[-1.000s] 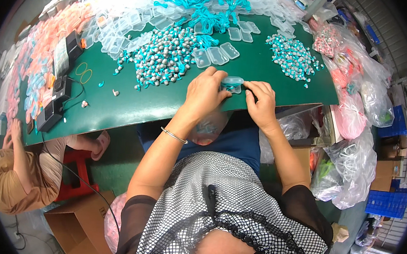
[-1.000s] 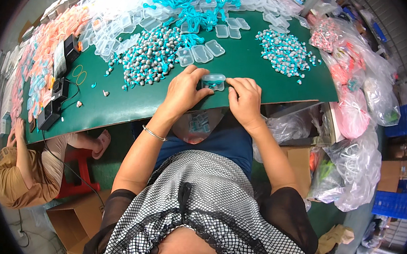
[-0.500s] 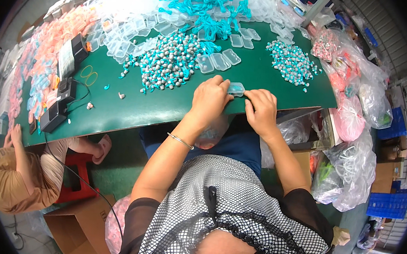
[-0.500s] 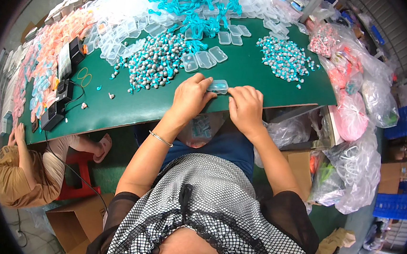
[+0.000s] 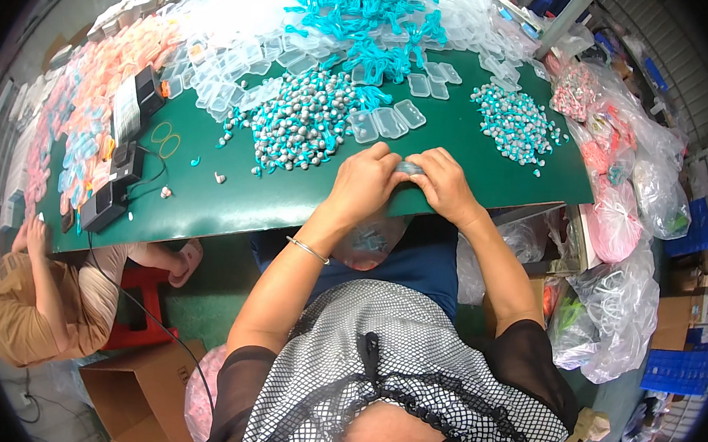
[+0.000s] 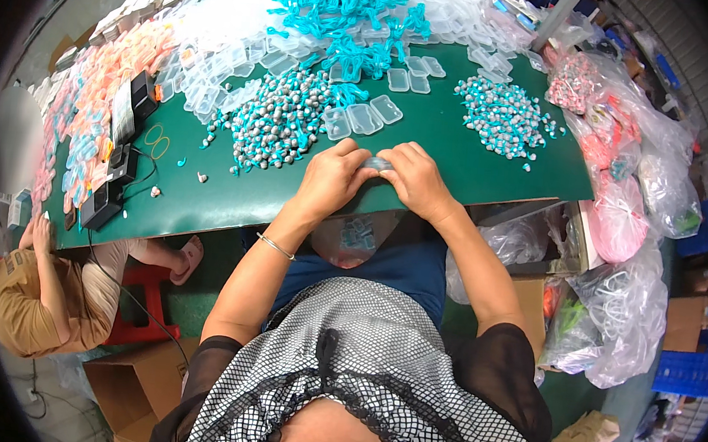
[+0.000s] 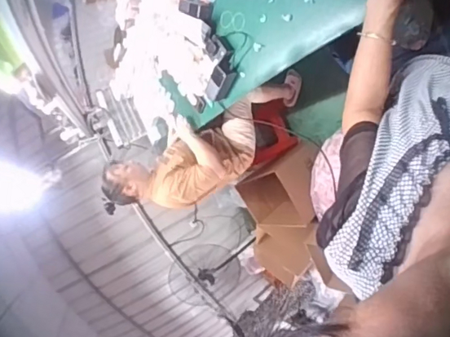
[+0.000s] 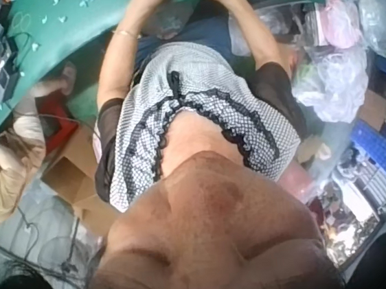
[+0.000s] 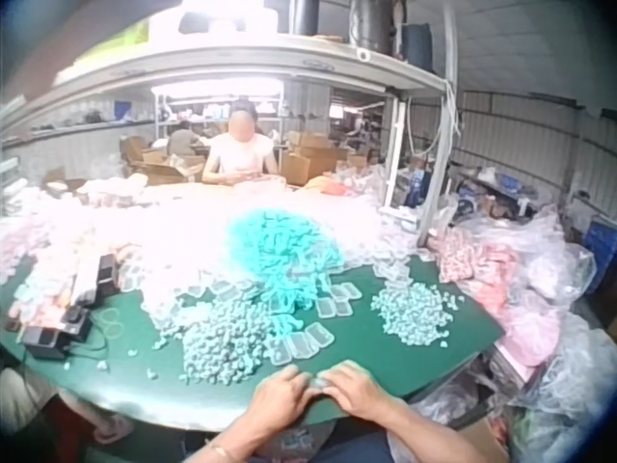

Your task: Placing small blue and silver beads into clear plastic storage boxes.

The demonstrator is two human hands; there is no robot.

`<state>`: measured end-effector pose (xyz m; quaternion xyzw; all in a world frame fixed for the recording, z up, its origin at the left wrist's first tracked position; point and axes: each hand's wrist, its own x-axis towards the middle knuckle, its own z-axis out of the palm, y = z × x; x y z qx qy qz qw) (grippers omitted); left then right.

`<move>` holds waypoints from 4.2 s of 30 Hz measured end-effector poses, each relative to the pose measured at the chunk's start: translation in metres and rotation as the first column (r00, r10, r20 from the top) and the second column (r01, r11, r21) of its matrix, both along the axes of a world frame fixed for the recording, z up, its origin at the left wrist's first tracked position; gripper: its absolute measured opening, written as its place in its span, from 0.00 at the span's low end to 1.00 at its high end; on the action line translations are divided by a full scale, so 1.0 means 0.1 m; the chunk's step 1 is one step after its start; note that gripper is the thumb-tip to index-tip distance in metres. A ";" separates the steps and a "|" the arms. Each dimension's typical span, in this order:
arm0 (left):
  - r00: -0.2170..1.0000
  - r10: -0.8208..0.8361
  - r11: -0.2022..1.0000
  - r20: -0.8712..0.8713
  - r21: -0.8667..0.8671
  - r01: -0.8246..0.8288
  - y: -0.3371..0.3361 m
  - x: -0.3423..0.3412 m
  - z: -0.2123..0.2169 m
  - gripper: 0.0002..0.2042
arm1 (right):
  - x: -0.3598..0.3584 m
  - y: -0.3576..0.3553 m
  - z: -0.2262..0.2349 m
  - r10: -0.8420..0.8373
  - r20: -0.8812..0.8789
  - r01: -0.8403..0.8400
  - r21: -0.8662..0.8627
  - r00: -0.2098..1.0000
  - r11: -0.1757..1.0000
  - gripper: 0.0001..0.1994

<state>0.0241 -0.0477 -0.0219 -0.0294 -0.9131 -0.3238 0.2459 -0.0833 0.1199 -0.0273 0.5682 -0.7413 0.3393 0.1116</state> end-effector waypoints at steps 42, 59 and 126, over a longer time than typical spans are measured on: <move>0.985 0.065 0.998 -0.158 0.003 -0.065 -0.27 0.47 0.03 0.26 | 0.21 -0.30 0.39 0.203 0.403 -0.238 0.039 0.893 0.970 0.22; 0.970 0.214 0.891 -0.115 0.429 -0.146 -0.06 0.68 0.30 0.17 | 0.34 -0.24 0.36 0.269 0.384 -0.196 -0.220 0.883 0.956 0.24; 0.596 0.803 0.308 0.002 0.855 -0.418 -3.53 1.65 0.38 0.10 | 0.31 -0.43 0.08 0.022 0.280 -0.018 -0.017 0.960 1.000 0.08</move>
